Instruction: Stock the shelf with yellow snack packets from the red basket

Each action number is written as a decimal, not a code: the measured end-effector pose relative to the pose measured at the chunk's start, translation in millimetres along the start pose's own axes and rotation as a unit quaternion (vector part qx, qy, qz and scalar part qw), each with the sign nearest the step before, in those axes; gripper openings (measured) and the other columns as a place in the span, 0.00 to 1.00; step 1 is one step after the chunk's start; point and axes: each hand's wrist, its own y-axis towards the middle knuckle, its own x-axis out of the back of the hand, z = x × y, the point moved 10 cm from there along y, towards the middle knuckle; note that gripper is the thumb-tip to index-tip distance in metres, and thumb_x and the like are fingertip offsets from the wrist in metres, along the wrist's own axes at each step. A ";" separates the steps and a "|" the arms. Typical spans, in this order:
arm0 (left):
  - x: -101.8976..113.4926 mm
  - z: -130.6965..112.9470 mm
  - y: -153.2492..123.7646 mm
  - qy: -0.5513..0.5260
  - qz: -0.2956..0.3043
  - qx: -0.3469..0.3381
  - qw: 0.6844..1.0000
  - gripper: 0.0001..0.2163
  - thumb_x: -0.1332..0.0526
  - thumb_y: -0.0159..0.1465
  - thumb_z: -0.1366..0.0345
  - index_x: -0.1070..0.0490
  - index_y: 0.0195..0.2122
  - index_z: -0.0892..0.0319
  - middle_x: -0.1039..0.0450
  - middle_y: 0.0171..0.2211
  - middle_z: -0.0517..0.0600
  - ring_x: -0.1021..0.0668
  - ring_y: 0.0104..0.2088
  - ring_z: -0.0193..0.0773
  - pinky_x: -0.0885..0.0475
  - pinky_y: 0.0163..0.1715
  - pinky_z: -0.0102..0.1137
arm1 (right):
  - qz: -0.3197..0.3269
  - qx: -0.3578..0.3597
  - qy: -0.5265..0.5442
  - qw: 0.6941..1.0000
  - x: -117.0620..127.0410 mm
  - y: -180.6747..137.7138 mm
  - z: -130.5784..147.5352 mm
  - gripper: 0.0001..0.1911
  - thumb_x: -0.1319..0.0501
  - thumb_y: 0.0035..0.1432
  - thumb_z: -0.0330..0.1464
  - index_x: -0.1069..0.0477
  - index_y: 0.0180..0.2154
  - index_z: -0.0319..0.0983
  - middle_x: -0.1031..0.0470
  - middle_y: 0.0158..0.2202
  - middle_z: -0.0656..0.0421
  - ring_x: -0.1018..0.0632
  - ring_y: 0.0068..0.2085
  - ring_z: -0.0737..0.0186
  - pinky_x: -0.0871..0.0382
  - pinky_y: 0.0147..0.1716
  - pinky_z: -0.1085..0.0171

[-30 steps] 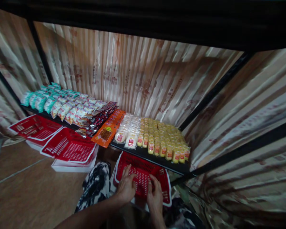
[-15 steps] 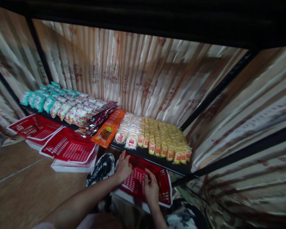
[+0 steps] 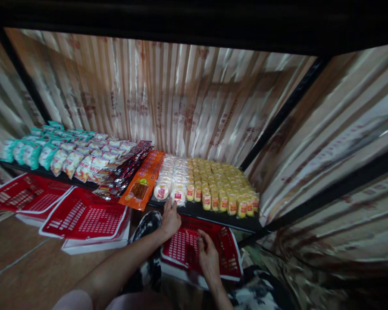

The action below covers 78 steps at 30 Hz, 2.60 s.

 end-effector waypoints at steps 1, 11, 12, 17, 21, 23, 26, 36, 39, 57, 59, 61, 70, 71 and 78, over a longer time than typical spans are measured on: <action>-1.2 0.4 1.3 0.008 0.007 -0.003 1.000 0.27 0.48 0.56 0.75 0.41 0.59 0.73 0.53 0.65 0.61 0.48 0.64 0.47 0.51 0.63 0.33 | 0.002 0.003 0.002 1.000 -3.2 1.8 3.4 0.22 0.49 0.53 0.43 0.27 0.41 0.37 0.23 0.43 0.51 0.23 0.45 0.54 0.31 0.47 0.57; -7.6 -2.8 8.4 0.044 0.014 -0.032 0.998 0.30 0.48 0.56 0.75 0.46 0.61 0.74 0.55 0.65 0.63 0.50 0.64 0.51 0.49 0.62 0.36 | 0.007 0.061 0.009 0.998 -23.8 26.4 31.8 0.17 0.49 0.55 0.38 0.27 0.41 0.37 0.22 0.42 0.52 0.22 0.43 0.58 0.29 0.45 0.59; -7.9 -2.8 8.4 0.046 0.013 -0.031 0.998 0.29 0.47 0.56 0.75 0.46 0.61 0.73 0.56 0.65 0.63 0.50 0.64 0.52 0.48 0.62 0.36 | 0.012 0.073 0.010 0.997 -27.1 28.7 35.2 0.17 0.49 0.56 0.37 0.27 0.41 0.37 0.22 0.42 0.52 0.23 0.43 0.58 0.29 0.45 0.59; -4.1 -6.0 8.0 0.059 0.006 -0.035 0.998 0.28 0.48 0.55 0.76 0.43 0.60 0.72 0.53 0.64 0.63 0.48 0.64 0.53 0.47 0.61 0.38 | 0.015 0.152 -0.005 0.988 -48.1 42.9 58.5 0.18 0.52 0.56 0.30 0.27 0.43 0.38 0.24 0.44 0.51 0.24 0.45 0.60 0.30 0.48 0.58; 1.5 -9.0 9.8 0.054 0.001 -0.045 0.998 0.28 0.48 0.54 0.77 0.40 0.58 0.71 0.50 0.63 0.62 0.49 0.64 0.52 0.47 0.62 0.40 | 0.009 0.204 -0.060 0.977 -65.8 57.1 74.6 0.24 0.53 0.53 0.25 0.29 0.48 0.37 0.28 0.50 0.50 0.28 0.51 0.59 0.35 0.53 0.54; 6.1 -9.9 11.3 0.044 -0.011 -0.057 0.997 0.28 0.48 0.53 0.78 0.38 0.57 0.69 0.49 0.63 0.61 0.49 0.64 0.50 0.47 0.62 0.40 | 0.020 0.222 -0.085 0.971 -75.0 62.2 79.4 0.25 0.53 0.52 0.24 0.30 0.50 0.37 0.29 0.51 0.51 0.30 0.53 0.58 0.35 0.54 0.54; 19.0 -11.0 12.0 0.026 -0.058 -0.090 0.994 0.27 0.49 0.52 0.80 0.36 0.56 0.66 0.47 0.62 0.59 0.48 0.64 0.48 0.47 0.62 0.41 | 0.030 0.241 -0.112 0.964 -84.6 65.7 83.0 0.26 0.53 0.52 0.23 0.30 0.51 0.38 0.29 0.51 0.52 0.30 0.53 0.58 0.34 0.53 0.54; 47.0 20.7 12.7 -0.004 -0.140 -0.066 0.988 0.22 0.49 0.55 0.79 0.32 0.51 0.67 0.42 0.58 0.61 0.42 0.61 0.51 0.41 0.59 0.45 | 0.041 0.247 -0.152 0.956 -96.3 70.6 81.8 0.26 0.53 0.54 0.25 0.33 0.54 0.38 0.32 0.49 0.50 0.31 0.52 0.57 0.34 0.53 0.56; 49.7 21.1 12.5 -0.006 -0.137 -0.056 0.989 0.22 0.49 0.55 0.79 0.32 0.51 0.66 0.43 0.58 0.60 0.42 0.61 0.50 0.42 0.59 0.44 | 0.044 0.245 -0.157 0.956 -97.4 72.3 81.5 0.26 0.52 0.54 0.25 0.34 0.54 0.37 0.32 0.49 0.50 0.31 0.52 0.57 0.34 0.53 0.56; 72.2 24.3 -2.1 -0.061 -0.133 0.008 0.989 0.17 0.50 0.59 0.75 0.29 0.47 0.65 0.39 0.57 0.58 0.38 0.59 0.44 0.44 0.60 0.38 | 0.029 0.282 -0.130 0.950 -62.9 43.7 99.1 0.21 0.53 0.58 0.28 0.30 0.50 0.38 0.29 0.50 0.51 0.28 0.51 0.59 0.33 0.53 0.55; 81.4 36.3 -0.9 -0.101 -0.141 0.022 0.985 0.16 0.50 0.61 0.72 0.29 0.47 0.66 0.38 0.56 0.59 0.37 0.59 0.44 0.44 0.60 0.37 | 0.037 0.313 -0.137 0.939 -68.7 43.7 111.8 0.21 0.53 0.60 0.28 0.31 0.51 0.39 0.30 0.51 0.52 0.31 0.54 0.59 0.35 0.54 0.54; 89.0 50.0 4.1 -0.155 -0.139 0.034 0.977 0.16 0.51 0.62 0.69 0.30 0.48 0.66 0.37 0.56 0.59 0.37 0.59 0.42 0.45 0.61 0.36 | 0.035 0.339 -0.150 0.928 -76.7 46.1 123.5 0.21 0.54 0.61 0.29 0.32 0.52 0.39 0.32 0.55 0.53 0.34 0.57 0.59 0.38 0.56 0.53; 99.5 92.1 72.0 -0.367 -0.125 0.102 0.916 0.21 0.58 0.67 0.61 0.33 0.52 0.64 0.40 0.60 0.55 0.40 0.61 0.37 0.48 0.61 0.32 | 0.010 0.340 -0.255 0.905 -113.1 68.4 137.3 0.26 0.52 0.63 0.40 0.45 0.61 0.39 0.50 0.65 0.51 0.54 0.66 0.48 0.49 0.58 0.42; 97.4 93.3 79.3 -0.374 -0.122 0.106 0.913 0.22 0.58 0.68 0.58 0.33 0.53 0.64 0.40 0.60 0.56 0.39 0.61 0.37 0.46 0.60 0.33 | 0.004 0.336 -0.259 0.905 -115.7 70.5 138.5 0.28 0.51 0.62 0.41 0.46 0.62 0.40 0.52 0.66 0.50 0.56 0.66 0.47 0.50 0.58 0.41; 78.6 94.8 114.3 -0.488 -0.089 0.116 0.861 0.27 0.57 0.66 0.46 0.33 0.54 0.59 0.37 0.58 0.52 0.38 0.61 0.42 0.45 0.60 0.36 | -0.036 0.316 -0.276 0.907 -139.3 83.8 143.4 0.35 0.47 0.58 0.48 0.47 0.62 0.38 0.59 0.67 0.47 0.60 0.66 0.41 0.56 0.57 0.36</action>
